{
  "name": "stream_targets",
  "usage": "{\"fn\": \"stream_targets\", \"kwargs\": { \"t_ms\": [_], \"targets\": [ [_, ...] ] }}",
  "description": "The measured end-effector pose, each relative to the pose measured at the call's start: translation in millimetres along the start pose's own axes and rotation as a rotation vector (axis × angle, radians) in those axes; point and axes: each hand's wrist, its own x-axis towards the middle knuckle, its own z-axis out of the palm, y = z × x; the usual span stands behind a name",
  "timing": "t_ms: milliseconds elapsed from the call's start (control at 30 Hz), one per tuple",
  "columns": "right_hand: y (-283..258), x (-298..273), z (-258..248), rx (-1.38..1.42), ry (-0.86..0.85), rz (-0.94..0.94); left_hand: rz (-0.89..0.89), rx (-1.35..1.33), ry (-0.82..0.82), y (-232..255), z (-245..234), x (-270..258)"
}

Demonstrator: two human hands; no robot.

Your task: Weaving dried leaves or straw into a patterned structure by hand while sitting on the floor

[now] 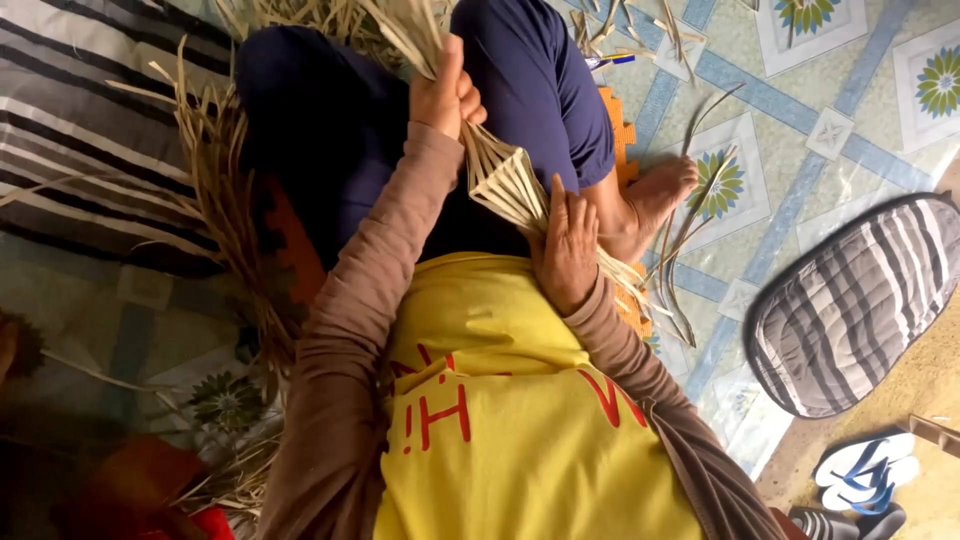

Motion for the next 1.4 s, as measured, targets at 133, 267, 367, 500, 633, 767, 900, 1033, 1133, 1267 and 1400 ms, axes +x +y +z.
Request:
{"fn": "stream_targets", "kwargs": {
  "t_ms": [133, 267, 367, 500, 633, 767, 900, 1033, 1133, 1267, 1400],
  "targets": [
    [-5, 12, -15, 0.126, 0.000, -0.016, 0.109, 0.049, 0.088, 19, 36, -19],
    [6, 14, -24, 0.383, -0.114, 0.108, 0.294, 0.073, 0.085, 5, 39, 0],
    [14, 14, -32, 0.806, -0.277, 0.276, 0.385, 0.050, 0.051, -9, 35, 14],
    [17, 16, -35, 0.998, -0.383, 0.395, 0.382, -0.041, 0.015, -24, 30, 30],
    [11, 16, -34, 0.941, -0.385, 0.438, 0.339, -0.063, 0.031, -15, 34, 26],
    [9, 15, -34, 0.919, -0.348, 0.426, 0.314, -0.076, 0.006, -7, 39, 23],
    [8, 14, -39, 0.870, -0.330, 0.394, 0.264, -0.057, 0.035, -1, 48, 15],
    [8, 11, -33, 0.789, -0.235, 0.315, 0.226, -0.029, 0.042, -5, 43, 24],
    [7, 10, -32, 0.693, -0.173, 0.242, 0.166, -0.064, 0.023, -3, 41, 25],
    [18, 7, -23, 0.167, 0.001, 0.036, 0.053, 0.051, -0.077, 23, 49, -11],
    [36, 11, -11, -0.247, 0.124, -0.078, -0.344, 0.234, 0.048, 44, 58, -59]
  ]
}}
